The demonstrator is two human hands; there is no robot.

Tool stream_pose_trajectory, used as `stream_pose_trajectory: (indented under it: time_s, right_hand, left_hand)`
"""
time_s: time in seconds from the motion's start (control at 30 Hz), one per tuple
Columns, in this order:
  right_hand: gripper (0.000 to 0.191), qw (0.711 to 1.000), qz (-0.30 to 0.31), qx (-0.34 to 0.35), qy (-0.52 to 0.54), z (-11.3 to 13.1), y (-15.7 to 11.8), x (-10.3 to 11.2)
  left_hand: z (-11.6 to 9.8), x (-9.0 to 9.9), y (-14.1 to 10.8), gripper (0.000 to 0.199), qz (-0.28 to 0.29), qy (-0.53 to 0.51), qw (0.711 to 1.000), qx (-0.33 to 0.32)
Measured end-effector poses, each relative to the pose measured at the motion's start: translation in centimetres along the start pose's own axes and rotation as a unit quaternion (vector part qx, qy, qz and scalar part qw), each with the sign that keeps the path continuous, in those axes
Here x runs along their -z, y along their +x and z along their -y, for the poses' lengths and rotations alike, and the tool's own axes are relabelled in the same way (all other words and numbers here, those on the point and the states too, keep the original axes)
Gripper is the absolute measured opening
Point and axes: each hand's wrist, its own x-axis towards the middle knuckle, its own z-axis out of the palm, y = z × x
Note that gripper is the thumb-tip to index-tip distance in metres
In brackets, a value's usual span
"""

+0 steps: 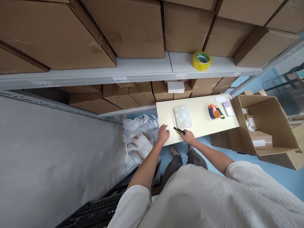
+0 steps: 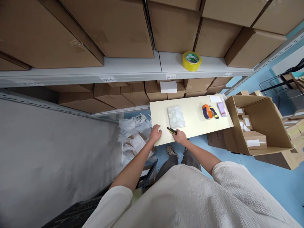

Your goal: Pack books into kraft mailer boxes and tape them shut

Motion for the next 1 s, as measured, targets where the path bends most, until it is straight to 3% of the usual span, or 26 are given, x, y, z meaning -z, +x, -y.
stream_pose_trajectory:
  time_s: [0.17, 0.37, 0.6, 0.77, 1.0]
  right_hand:
    - [0.030, 0.999, 0.024, -0.002, 0.021, -0.6, -0.8, -0.2]
    - [0.021, 0.997, 0.011, -0.002, 0.080, -0.7, -0.9, 0.5]
    - [0.039, 0.956, -0.032, 0.032, 0.291, -1.2, 0.3, 5.1]
    - [0.042, 0.927, -0.091, 0.062, 0.359, -2.3, 1.6, 8.6]
    - [0.052, 0.891, -0.104, 0.106, 0.428, -2.8, 1.8, 12.2]
  left_hand:
    - [-0.4, 0.3, -0.3, 0.055, 0.030, 0.054, 0.998, 0.015]
    - [-0.6, 0.9, -0.1, 0.057, 0.045, 0.087, 0.995, 0.015]
    - [-1.2, 1.4, 0.7, 0.052, 0.060, 0.124, 0.990, -0.007]
    - [-1.4, 1.6, 0.7, 0.048, 0.062, 0.156, 0.986, -0.004]
    - [-1.5, 2.2, 0.7, 0.043, 0.083, 0.174, 0.981, 0.011]
